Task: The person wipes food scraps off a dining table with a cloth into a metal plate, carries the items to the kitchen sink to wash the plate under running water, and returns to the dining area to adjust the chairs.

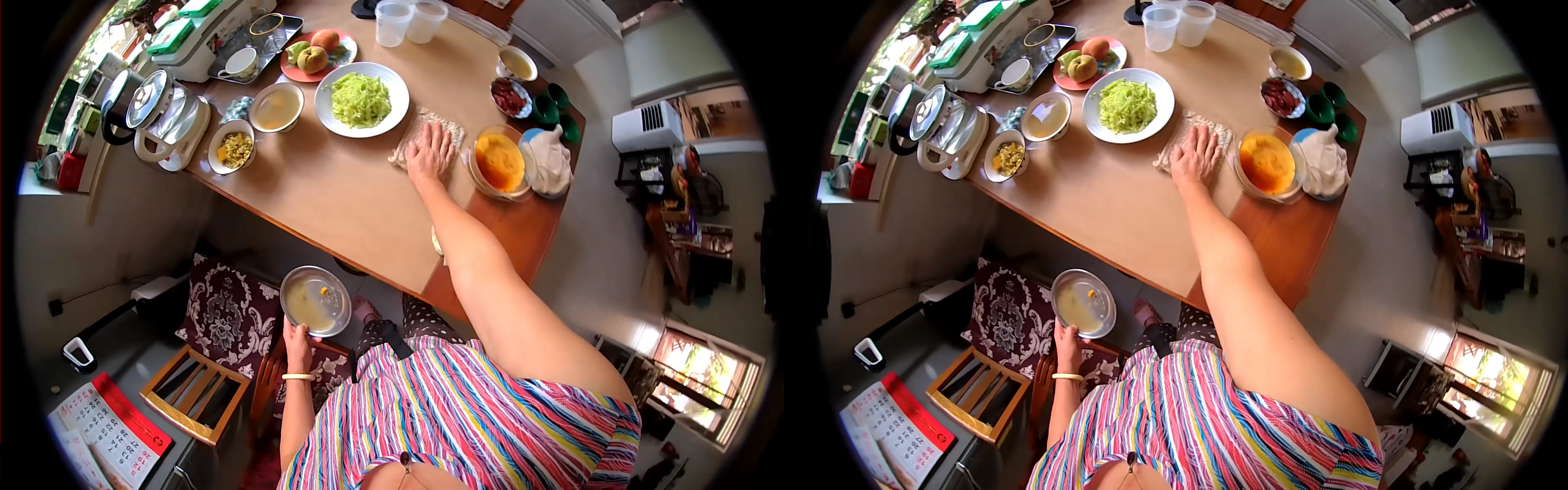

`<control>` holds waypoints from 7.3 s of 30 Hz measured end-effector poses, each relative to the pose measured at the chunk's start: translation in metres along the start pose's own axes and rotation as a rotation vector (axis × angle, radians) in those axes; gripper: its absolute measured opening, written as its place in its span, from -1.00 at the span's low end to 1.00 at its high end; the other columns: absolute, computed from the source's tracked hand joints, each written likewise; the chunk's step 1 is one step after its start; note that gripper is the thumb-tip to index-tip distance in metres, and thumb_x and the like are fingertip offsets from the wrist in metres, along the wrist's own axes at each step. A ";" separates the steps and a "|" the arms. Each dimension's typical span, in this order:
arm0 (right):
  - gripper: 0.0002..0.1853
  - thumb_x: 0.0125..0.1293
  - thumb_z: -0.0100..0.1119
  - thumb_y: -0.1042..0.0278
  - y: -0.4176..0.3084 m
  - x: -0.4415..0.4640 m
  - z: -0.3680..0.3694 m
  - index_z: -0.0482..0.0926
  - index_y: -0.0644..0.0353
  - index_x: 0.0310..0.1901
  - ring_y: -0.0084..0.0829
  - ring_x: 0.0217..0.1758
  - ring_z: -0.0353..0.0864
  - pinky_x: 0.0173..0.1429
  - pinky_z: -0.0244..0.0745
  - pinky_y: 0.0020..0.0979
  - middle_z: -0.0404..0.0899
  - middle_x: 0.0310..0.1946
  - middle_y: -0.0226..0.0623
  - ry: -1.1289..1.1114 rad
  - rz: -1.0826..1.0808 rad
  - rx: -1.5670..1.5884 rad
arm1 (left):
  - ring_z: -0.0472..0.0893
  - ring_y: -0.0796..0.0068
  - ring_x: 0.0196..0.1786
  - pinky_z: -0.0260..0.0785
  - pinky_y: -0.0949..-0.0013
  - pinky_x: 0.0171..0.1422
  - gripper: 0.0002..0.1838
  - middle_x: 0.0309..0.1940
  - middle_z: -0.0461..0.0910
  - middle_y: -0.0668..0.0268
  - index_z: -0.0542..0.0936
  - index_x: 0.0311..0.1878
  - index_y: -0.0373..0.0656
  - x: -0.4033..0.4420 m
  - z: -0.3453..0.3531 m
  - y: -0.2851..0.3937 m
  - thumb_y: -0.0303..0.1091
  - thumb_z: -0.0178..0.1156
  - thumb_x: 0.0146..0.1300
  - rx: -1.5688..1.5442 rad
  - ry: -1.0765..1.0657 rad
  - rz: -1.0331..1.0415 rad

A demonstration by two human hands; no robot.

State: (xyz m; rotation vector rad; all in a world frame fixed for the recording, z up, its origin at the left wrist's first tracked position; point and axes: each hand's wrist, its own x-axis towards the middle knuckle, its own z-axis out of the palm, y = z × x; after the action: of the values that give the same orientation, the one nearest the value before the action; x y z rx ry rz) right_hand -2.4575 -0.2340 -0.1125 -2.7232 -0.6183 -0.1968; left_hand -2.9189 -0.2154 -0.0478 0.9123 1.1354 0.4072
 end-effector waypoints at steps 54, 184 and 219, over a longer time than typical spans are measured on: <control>-0.65 0.43 -0.20 0.15 0.208 0.120 -0.028 0.48 0.26 -0.29 -0.36 -0.56 0.57 -0.54 0.45 -0.48 0.63 -0.37 -0.11 -0.154 0.687 1.211 | 0.55 0.60 -0.50 0.46 0.59 -0.59 -0.58 -0.29 0.53 0.28 0.33 0.13 -0.22 -0.033 0.050 -0.025 -0.58 -0.12 0.16 0.033 0.030 0.008; -0.80 0.20 0.00 0.57 0.013 -0.257 -0.112 0.53 0.17 -0.15 -0.29 -0.04 0.49 0.08 0.41 -0.35 0.50 -0.17 -0.25 -0.282 -0.135 1.030 | 0.57 0.52 -0.41 0.50 0.54 -0.54 -0.61 -0.19 0.51 0.27 0.33 0.14 -0.17 0.035 0.008 -0.073 -0.55 -0.12 0.21 0.241 -0.196 -0.030; -0.61 0.19 -0.01 0.43 0.187 0.034 -0.022 0.57 -0.15 0.04 -0.33 0.20 0.36 0.31 0.12 -0.13 0.43 0.10 -0.40 0.127 -0.118 0.137 | 0.57 0.54 -0.41 0.48 0.57 -0.53 -0.55 -0.18 0.51 0.27 0.26 0.22 -0.21 0.023 0.017 -0.082 -0.57 -0.17 0.23 0.221 -0.277 -0.026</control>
State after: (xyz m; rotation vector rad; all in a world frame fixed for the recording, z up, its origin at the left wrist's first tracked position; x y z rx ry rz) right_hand -2.3460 -0.3873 -0.1407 -2.5230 -0.7278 -0.3411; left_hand -2.9077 -0.2546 -0.1238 1.1090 0.9475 0.1285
